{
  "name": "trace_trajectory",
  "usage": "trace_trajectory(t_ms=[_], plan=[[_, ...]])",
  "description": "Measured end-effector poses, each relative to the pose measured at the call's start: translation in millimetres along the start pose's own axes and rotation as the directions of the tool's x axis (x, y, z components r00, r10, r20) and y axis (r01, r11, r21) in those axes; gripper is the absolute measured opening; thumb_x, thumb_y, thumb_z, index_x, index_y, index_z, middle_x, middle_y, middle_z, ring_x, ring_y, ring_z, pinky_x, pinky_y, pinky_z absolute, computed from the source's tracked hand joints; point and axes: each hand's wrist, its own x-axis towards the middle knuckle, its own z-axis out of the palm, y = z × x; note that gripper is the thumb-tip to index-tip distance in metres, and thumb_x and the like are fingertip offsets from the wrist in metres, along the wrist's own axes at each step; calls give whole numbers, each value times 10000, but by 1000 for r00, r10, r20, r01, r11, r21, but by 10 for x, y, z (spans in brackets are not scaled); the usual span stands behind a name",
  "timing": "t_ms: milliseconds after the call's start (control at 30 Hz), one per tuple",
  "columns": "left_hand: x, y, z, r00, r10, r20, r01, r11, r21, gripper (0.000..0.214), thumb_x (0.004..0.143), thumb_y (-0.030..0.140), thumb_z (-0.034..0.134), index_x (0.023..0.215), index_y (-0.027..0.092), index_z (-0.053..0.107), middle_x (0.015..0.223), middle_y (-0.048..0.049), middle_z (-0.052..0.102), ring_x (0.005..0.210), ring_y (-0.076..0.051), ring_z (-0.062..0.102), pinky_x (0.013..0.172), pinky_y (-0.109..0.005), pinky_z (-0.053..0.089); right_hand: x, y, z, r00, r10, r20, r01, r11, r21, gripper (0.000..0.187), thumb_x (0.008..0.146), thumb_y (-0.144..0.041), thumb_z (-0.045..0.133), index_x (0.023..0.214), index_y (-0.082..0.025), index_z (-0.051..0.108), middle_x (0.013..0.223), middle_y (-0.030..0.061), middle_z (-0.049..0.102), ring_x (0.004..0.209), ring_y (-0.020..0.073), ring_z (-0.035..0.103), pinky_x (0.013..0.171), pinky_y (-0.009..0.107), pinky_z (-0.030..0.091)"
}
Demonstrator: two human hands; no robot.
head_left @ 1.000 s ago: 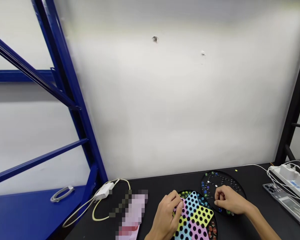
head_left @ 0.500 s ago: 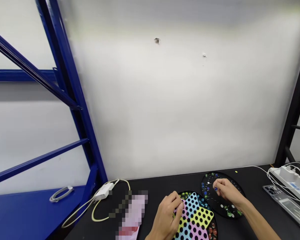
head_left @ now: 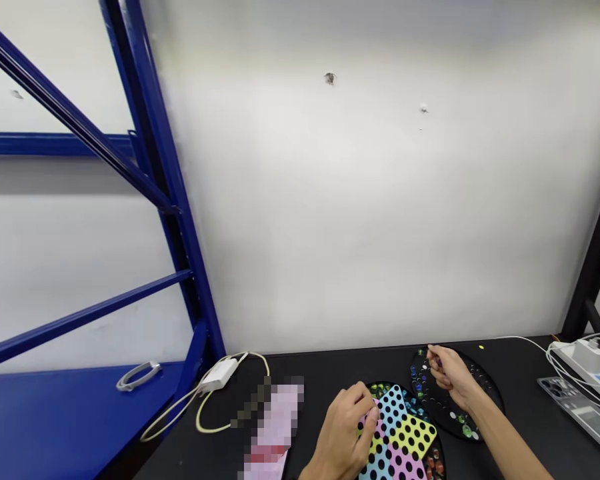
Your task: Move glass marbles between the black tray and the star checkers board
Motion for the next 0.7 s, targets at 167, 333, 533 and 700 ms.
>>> trace_trajectory(t_ms=[167,333,533,700], plan=[[-20,-8,17,1000,5,25,-5,1000,-4,314,1012,255,344,738,220,494,820,-20,584,704,-161,547,657,-298,410,-78,180,47,991,-133,20,116,767,-631,305,801,-459,587,632,-226,486,595,-16,519,620,156,501,575,261,314],[-21,-2,20,999,-8,45,9,1000,-13,307,1015,253,334,754,220,491,833,-22,586,724,-166,549,668,-303,407,-185,189,146,996,-73,48,79,511,-856,170,868,-392,563,785,-243,559,820,33,667,819,217,620,655,277,351],[-6,13,-2,999,-20,49,21,1000,-8,309,1017,246,338,747,217,485,836,-17,590,719,-161,550,670,-301,410,-79,191,117,999,-30,-44,14,946,-324,345,803,-473,601,618,-232,439,577,-33,472,531,128,448,515,249,287],[-15,-4,10,999,-15,38,15,1000,4,317,1025,257,337,747,219,486,828,-13,589,711,-160,552,670,-300,409,53,114,43,994,-38,-100,34,998,-43,419,874,-637,325,756,-251,439,631,-59,437,423,88,300,423,232,232]])
